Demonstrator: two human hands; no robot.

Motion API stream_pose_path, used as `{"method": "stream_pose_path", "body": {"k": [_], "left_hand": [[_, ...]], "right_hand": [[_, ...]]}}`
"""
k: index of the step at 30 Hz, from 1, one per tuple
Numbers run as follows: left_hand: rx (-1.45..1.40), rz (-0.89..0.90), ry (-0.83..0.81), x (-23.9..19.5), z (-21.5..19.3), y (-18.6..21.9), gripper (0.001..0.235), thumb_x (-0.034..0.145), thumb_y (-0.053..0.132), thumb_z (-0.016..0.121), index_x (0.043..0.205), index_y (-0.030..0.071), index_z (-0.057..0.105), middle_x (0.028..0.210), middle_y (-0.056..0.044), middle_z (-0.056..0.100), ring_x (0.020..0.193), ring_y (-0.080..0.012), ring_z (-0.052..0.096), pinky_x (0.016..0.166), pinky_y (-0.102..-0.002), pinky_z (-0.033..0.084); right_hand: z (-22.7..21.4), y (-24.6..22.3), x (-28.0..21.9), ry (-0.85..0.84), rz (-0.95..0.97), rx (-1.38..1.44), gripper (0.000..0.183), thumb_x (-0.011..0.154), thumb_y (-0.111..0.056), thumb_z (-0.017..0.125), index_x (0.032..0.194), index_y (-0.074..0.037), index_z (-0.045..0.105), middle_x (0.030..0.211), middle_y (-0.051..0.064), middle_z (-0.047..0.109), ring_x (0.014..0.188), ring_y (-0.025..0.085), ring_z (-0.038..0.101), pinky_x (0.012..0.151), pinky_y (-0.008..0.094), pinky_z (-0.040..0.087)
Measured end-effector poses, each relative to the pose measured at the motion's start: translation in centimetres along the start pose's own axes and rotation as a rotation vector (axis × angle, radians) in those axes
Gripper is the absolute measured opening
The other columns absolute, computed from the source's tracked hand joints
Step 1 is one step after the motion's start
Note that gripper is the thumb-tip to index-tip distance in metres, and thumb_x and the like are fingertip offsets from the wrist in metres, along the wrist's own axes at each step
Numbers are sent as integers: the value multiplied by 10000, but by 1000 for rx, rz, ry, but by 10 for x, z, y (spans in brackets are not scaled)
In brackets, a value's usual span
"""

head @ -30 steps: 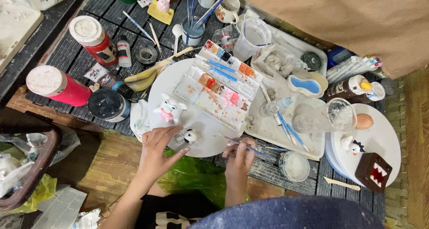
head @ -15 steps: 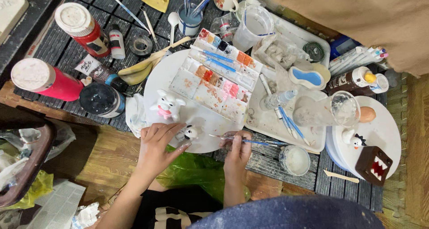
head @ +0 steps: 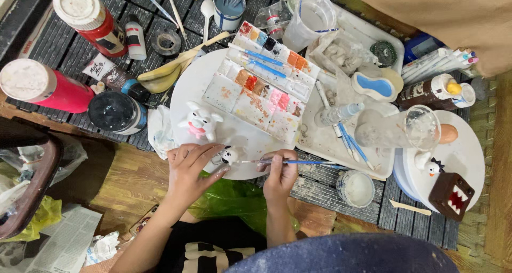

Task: The person paints a small white figurine using a fine brush and a palette of acrylic paints. They repeatedly dip the brush into paint and water, then apply details to the figurine's face and body.

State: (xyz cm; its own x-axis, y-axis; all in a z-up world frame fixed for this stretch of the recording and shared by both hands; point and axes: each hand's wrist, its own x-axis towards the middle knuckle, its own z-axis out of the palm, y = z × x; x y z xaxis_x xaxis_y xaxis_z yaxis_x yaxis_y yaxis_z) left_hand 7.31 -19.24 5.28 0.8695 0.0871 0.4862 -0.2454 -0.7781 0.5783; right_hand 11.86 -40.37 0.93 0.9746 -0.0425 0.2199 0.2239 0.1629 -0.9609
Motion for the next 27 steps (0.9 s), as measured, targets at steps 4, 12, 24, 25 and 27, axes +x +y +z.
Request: {"method": "stream_pose_path", "body": {"k": [4, 12, 24, 25, 27], "left_hand": [[-4, 5, 6, -2, 2, -3, 544, 710, 312, 894, 1207, 173, 722, 1192, 48, 704, 1011, -183, 585, 881, -369, 354], [-32, 8, 18, -2, 3, -5, 523, 735, 302, 889, 1212, 169, 719, 1193, 45, 708, 1003, -184, 588, 891, -366, 360], [-40, 4, 20, -3, 2, -6, 506, 749, 292, 886, 1210, 166, 718, 1193, 54, 709, 1015, -171, 590, 906, -362, 353], [-43, 3, 20, -3, 2, -6, 503, 751, 287, 885, 1210, 166, 717, 1195, 55, 708, 1019, -172, 589, 913, -361, 355], [-42, 11, 26, -2, 2, -7, 498, 752, 283, 885, 1205, 164, 717, 1196, 57, 709, 1016, -174, 586, 907, -362, 354]], "right_hand": [[3, 3, -1, -12, 20, 46, 103, 1118, -120, 471, 1079, -25, 466, 845, 107, 641, 663, 118, 585, 614, 252, 492], [-2, 9, -4, -21, 33, -9, 117, 1114, -128, 473, 1067, -21, 473, 859, 117, 650, 647, 116, 579, 603, 252, 511], [-6, 15, -10, -54, -38, -2, 116, 1107, -138, 480, 1071, -29, 464, 882, 131, 650, 672, 131, 603, 597, 255, 523], [-5, 15, -9, -48, -44, -10, 117, 1108, -139, 479, 1069, -30, 465, 883, 130, 651, 670, 129, 603, 594, 253, 520], [-5, 14, -8, -36, -56, -28, 119, 1112, -141, 476, 1066, -32, 466, 884, 129, 652, 667, 125, 603, 589, 248, 515]]}}
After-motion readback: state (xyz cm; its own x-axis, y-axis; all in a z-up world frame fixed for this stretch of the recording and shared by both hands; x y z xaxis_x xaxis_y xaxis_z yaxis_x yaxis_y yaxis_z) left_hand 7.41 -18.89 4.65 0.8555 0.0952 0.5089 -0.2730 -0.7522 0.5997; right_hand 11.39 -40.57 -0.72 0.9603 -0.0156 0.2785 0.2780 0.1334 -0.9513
